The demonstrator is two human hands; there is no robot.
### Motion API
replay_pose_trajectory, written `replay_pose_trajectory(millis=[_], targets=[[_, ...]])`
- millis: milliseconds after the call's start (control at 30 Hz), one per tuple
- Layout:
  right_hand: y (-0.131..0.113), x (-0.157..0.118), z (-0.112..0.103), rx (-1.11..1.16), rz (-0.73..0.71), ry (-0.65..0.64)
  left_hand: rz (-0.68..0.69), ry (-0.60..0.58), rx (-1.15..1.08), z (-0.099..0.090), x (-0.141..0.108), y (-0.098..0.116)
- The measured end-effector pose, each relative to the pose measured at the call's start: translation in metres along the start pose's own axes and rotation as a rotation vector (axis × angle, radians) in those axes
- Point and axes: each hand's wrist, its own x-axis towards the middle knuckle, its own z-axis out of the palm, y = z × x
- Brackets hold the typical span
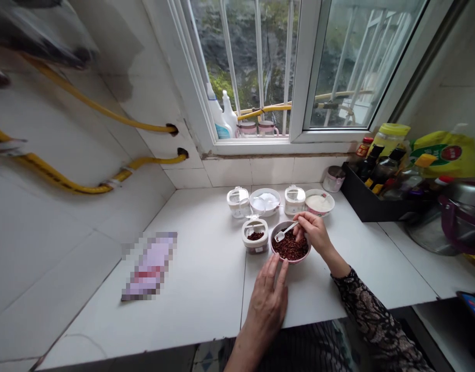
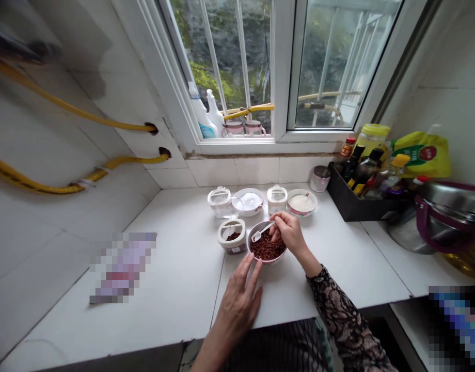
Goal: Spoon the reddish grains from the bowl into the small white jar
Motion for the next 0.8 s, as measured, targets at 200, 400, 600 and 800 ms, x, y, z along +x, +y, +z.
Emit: replay_pose_trajectory(millis=[200,400,600,800], targets=[[-0.003,0.001,0.007,0.041,-0.043,0.034,0.007,0.015,0.009,0.002,0.001,0.001],[-0.007,-0.009,0.034,-0.067,-0.221,0.057,0.009,0.043,0.008,0.003,0.002,0.001],[-0.005,-0.017,0.041,-0.532,-0.619,-0.161,0.001,0.036,-0.007,0.002,0.001,0.000],[-0.007,-0.017,0.027,-0.487,-0.596,-0.050,0.012,0.037,0.004,0.001,0.002,0.001]])
